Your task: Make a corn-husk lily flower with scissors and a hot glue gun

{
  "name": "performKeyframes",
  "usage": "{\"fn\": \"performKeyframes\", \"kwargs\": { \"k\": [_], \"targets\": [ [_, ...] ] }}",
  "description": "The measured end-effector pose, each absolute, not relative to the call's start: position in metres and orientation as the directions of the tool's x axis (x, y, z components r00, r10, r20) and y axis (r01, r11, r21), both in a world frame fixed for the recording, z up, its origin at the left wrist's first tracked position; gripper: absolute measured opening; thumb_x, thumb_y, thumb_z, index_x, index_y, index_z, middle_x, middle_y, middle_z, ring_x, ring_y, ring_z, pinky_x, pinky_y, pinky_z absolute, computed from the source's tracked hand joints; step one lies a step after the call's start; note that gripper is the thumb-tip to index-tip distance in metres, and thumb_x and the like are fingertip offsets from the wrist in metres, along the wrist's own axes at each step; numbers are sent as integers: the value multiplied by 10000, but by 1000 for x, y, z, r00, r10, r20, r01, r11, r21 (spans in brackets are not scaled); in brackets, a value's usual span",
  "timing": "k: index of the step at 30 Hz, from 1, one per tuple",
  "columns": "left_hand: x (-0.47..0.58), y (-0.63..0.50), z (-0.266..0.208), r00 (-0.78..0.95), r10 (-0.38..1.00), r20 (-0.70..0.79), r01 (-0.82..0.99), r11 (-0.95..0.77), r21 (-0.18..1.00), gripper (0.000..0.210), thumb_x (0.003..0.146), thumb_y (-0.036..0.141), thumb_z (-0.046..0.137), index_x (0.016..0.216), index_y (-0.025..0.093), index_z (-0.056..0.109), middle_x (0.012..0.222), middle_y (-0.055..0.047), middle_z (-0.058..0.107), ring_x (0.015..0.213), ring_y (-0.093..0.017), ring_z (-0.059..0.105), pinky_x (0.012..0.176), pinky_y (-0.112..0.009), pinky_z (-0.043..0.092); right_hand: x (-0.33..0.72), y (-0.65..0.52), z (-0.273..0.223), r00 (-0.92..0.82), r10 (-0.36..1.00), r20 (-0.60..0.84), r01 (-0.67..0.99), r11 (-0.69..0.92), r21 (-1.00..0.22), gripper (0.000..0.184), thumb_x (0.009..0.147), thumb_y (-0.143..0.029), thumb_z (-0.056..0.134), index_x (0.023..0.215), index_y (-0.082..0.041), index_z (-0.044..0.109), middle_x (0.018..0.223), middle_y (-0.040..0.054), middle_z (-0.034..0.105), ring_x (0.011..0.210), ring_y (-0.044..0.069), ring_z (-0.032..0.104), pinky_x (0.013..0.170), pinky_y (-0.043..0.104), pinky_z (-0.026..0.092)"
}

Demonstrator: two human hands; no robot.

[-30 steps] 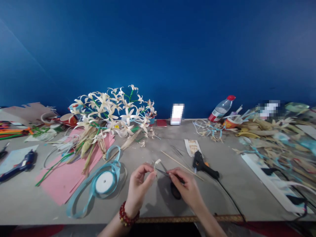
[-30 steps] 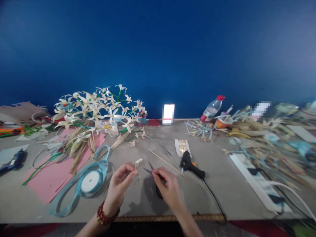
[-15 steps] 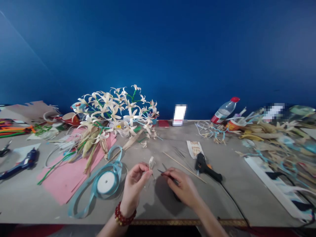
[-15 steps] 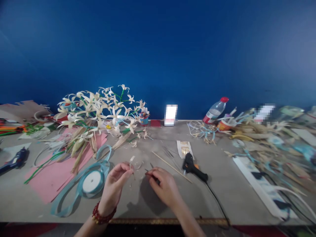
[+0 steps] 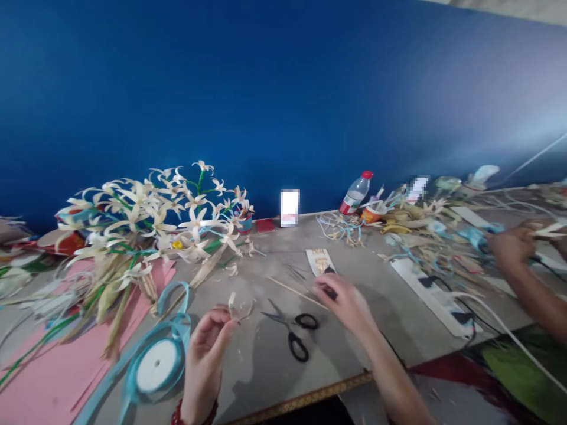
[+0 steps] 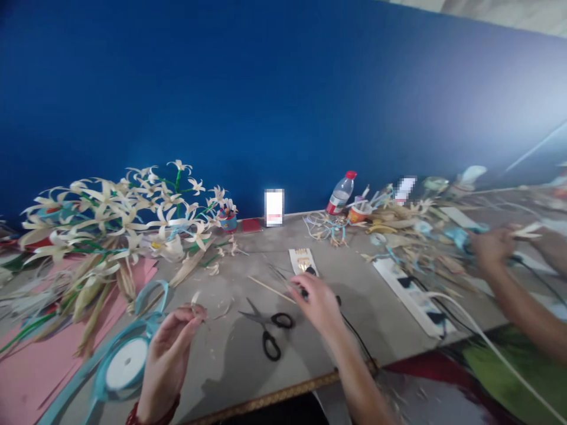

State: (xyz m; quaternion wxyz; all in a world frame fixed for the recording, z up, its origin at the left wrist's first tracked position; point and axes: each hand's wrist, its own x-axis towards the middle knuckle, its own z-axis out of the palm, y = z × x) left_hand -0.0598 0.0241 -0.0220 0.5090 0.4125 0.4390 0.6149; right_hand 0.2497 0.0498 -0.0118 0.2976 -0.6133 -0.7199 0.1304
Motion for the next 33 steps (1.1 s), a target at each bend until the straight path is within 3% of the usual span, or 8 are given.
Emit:
{"fn": "performKeyframes", "kwargs": {
  "k": [4, 9, 17, 20, 24, 28, 31, 33],
  "targets": [
    [-58, 28, -22, -141, 988, 59, -274, -96, 957, 145, 799, 284, 755, 799, 190, 644, 887, -25, 645, 920, -163, 587, 832, -222, 469, 322, 29, -42, 70, 971, 230, 935, 17, -355, 411, 836, -418, 620, 1196, -221, 624, 1205, 137, 666, 1108, 344, 621, 926, 477, 500],
    [-48, 31, -21, -105, 993, 46, -264, -73, 962, 165, 803, 288, 749, 780, 180, 628, 878, -37, 637, 893, -173, 594, 803, -240, 476, 347, 35, -55, -44, 991, 124, 916, 90, -392, 450, 844, -389, 598, 1256, -209, 595, 1304, 147, 600, 1192, 308, 585, 1001, 456, 478],
    [-51, 24, -18, -167, 986, 21, -223, -59, 973, 182, 781, 305, 764, 774, 176, 636, 877, -44, 640, 858, -175, 594, 780, -248, 480, 347, 60, -44, -232, 969, 86, 892, 248, -379, 249, 779, -300, 618, 1006, -210, 668, 1290, 142, 637, 1172, 296, 603, 992, 440, 465],
    [-51, 24, -15, -183, 983, 29, -227, -71, 971, 186, 770, 308, 773, 766, 176, 643, 869, -42, 634, 860, -175, 587, 775, -242, 479, 351, 64, -41, -184, 981, 69, 855, 194, -481, 244, 737, -325, 650, 960, -229, 675, 1239, 128, 677, 1118, 313, 637, 963, 445, 477],
    [-48, 25, -14, -164, 986, 33, -242, -72, 968, 187, 772, 309, 772, 759, 175, 641, 855, -38, 628, 841, -169, 582, 745, -229, 472, 357, 71, -37, -29, 999, 26, 749, 39, -662, 324, 721, -434, 676, 983, -245, 670, 1022, 99, 753, 956, 334, 696, 858, 454, 521],
    [-44, 25, -14, -159, 987, 27, -227, -63, 972, 188, 776, 311, 770, 762, 174, 640, 867, -37, 633, 835, -163, 582, 755, -227, 467, 359, 76, -28, 75, 994, 75, 622, 12, -783, 413, 850, -533, 479, 1072, -208, 603, 1026, 145, 737, 908, 324, 709, 801, 454, 546],
    [-41, 25, -12, -145, 989, 27, -211, -58, 976, 211, 776, 327, 767, 753, 167, 632, 854, -44, 624, 814, -167, 577, 742, -238, 465, 348, 70, -12, 235, 968, 87, 296, 14, -955, 461, 914, -523, 299, 1145, -224, 563, 1146, 176, 678, 804, 278, 707, 696, 427, 560],
    [-37, 27, -10, -115, 993, 23, -197, -46, 979, 223, 788, 346, 752, 750, 165, 627, 833, -45, 615, 796, -168, 566, 731, -244, 461, 331, 60, 1, 284, 959, 22, 39, 11, -999, 398, 890, -515, 357, 1095, -256, 579, 1114, 167, 671, 701, 250, 671, 609, 403, 543]
  ]
}}
